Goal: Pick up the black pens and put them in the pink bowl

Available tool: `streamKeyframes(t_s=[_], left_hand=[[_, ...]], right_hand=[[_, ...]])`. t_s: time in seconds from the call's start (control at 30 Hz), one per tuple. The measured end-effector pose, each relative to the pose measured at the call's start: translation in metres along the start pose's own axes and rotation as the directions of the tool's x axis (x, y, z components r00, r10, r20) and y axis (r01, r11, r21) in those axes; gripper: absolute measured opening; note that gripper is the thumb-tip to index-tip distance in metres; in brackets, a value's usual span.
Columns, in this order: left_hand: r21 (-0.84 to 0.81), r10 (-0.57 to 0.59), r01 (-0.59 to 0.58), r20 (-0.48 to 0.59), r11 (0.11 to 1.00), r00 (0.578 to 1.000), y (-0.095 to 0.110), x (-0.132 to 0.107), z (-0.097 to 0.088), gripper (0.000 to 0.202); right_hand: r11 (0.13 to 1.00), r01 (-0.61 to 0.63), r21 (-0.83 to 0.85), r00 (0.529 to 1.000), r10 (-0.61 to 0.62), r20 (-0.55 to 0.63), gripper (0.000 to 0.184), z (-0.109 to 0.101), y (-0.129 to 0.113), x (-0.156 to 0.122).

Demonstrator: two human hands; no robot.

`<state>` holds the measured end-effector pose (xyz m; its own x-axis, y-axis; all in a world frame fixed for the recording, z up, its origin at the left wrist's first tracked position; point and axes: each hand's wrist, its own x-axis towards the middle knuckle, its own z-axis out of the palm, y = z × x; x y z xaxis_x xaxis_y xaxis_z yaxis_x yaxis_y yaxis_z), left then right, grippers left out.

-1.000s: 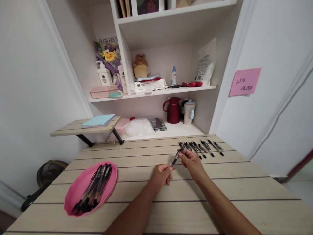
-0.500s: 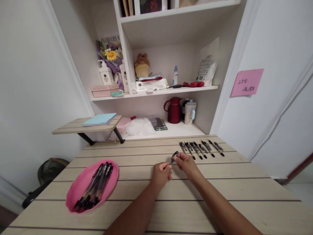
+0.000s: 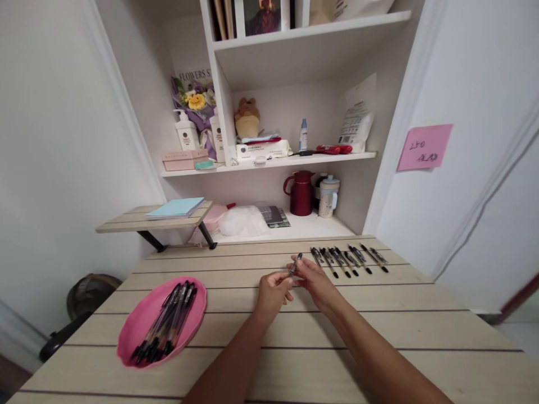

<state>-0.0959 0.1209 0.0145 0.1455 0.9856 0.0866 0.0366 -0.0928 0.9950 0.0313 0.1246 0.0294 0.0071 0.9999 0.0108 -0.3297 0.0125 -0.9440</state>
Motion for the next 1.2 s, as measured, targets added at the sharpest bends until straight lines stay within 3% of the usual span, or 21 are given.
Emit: streamKeyframes(t_s=[0.1,0.3,0.5,0.67,0.87,0.97,1.03,1.1,1.13,1.2], left_hand=[[-0.193,-0.080,0.099,0.104,0.976,0.991,-0.001,-0.001,0.002,0.028],[-0.317,-0.143,0.210,0.221,0.925,0.965,-0.013,-0.003,0.003,0.033],[-0.301,-0.140,0.160,0.088,0.940,0.986,-0.022,-0.004,0.008,0.034],[-0.213,-0.119,0.117,0.002,0.970,0.993,-0.019,-0.007,0.006,0.033],[-0.165,-0.039,0.022,-0.101,0.986,0.994,0.014,-0.005,-0.006,0.032],[-0.023,0.056,-0.060,-0.158,0.998,0.986,0.046,-0.005,-0.032,0.027],[0.151,0.165,-0.132,-0.238,0.980,0.957,0.068,-0.009,-0.063,0.022],[0.440,0.335,-0.159,-0.359,0.884,0.871,0.085,-0.019,-0.103,0.018],[0.586,0.407,-0.102,-0.418,0.804,0.812,0.091,-0.027,-0.125,0.017],[0.751,0.463,0.136,-0.528,0.646,0.712,0.093,-0.047,-0.165,0.017]], right_hand=[[0.993,0.004,0.120,0.995,-0.015,0.096,0.050,-0.004,-0.004,-0.001],[0.996,0.033,0.078,0.995,-0.040,0.095,0.036,-0.002,0.005,0.003],[0.996,0.064,0.068,0.998,-0.064,-0.010,0.038,0.005,0.021,0.003],[0.999,0.052,0.004,0.999,-0.052,-0.002,0.035,0.012,0.017,0.004],[0.966,-0.014,-0.260,0.999,0.021,0.027,0.030,-0.008,0.022,-0.005],[0.869,0.080,-0.488,0.994,-0.031,0.108,0.022,-0.027,0.034,-0.016],[0.780,0.194,-0.595,0.979,-0.113,0.171,0.017,-0.035,0.040,-0.021],[0.705,0.266,-0.657,0.963,-0.163,0.214,0.014,-0.038,0.044,-0.024],[0.675,0.287,-0.680,0.957,-0.177,0.229,0.014,-0.039,0.045,-0.024],[0.620,0.317,-0.718,0.948,-0.187,0.257,0.015,-0.039,0.048,-0.024]])
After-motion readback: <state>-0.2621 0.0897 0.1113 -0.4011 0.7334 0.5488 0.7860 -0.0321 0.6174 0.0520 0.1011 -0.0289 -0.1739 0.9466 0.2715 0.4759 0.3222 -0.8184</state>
